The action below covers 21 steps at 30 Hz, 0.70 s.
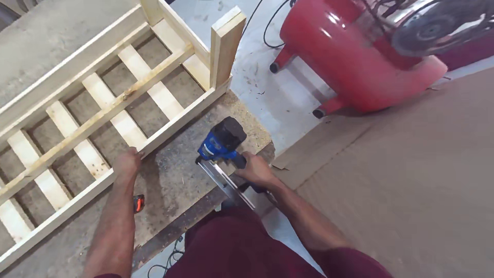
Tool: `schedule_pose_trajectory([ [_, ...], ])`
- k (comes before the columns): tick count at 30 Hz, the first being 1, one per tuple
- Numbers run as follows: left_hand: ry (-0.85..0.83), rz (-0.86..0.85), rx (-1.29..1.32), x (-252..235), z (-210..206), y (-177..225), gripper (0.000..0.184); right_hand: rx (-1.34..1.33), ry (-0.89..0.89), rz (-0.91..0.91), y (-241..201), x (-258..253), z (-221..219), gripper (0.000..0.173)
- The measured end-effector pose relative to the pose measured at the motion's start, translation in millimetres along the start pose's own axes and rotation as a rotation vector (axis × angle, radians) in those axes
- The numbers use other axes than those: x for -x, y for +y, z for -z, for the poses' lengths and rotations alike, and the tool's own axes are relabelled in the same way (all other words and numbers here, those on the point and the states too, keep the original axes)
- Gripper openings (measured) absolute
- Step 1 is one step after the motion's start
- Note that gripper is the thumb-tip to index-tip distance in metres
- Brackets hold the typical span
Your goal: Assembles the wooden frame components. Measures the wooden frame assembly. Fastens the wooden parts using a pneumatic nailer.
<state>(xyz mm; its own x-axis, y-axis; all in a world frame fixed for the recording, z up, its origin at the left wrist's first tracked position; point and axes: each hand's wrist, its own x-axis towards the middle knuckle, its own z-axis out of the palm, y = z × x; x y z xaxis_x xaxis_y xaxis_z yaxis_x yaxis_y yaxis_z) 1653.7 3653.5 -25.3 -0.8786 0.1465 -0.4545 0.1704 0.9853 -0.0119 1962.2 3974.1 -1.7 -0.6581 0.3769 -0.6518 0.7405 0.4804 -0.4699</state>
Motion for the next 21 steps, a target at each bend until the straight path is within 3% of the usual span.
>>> schedule_pose_trajectory([
  [5, -0.036, -0.065, -0.055, 28, -7, -4, 0.045, 0.158, 0.024, -0.082, 9, 78, 3, 0.047],
  [10, -0.072, -0.113, -0.086, 66, -19, -6, 0.046, 0.167, 0.125, -0.031, 0, 143, 12, 0.046],
  [14, -0.056, -0.187, -0.073, 95, -36, -14, 0.041, 0.074, 0.197, -0.044, -36, 174, 32, 0.051],
  [18, -0.102, -0.209, -0.119, 114, -46, -17, 0.040, -0.035, 0.379, 0.075, -82, 181, 55, 0.046],
  [21, -0.141, -0.277, 0.084, 129, -27, -20, 0.045, -0.123, 0.487, 0.164, -122, 177, 74, 0.041],
])
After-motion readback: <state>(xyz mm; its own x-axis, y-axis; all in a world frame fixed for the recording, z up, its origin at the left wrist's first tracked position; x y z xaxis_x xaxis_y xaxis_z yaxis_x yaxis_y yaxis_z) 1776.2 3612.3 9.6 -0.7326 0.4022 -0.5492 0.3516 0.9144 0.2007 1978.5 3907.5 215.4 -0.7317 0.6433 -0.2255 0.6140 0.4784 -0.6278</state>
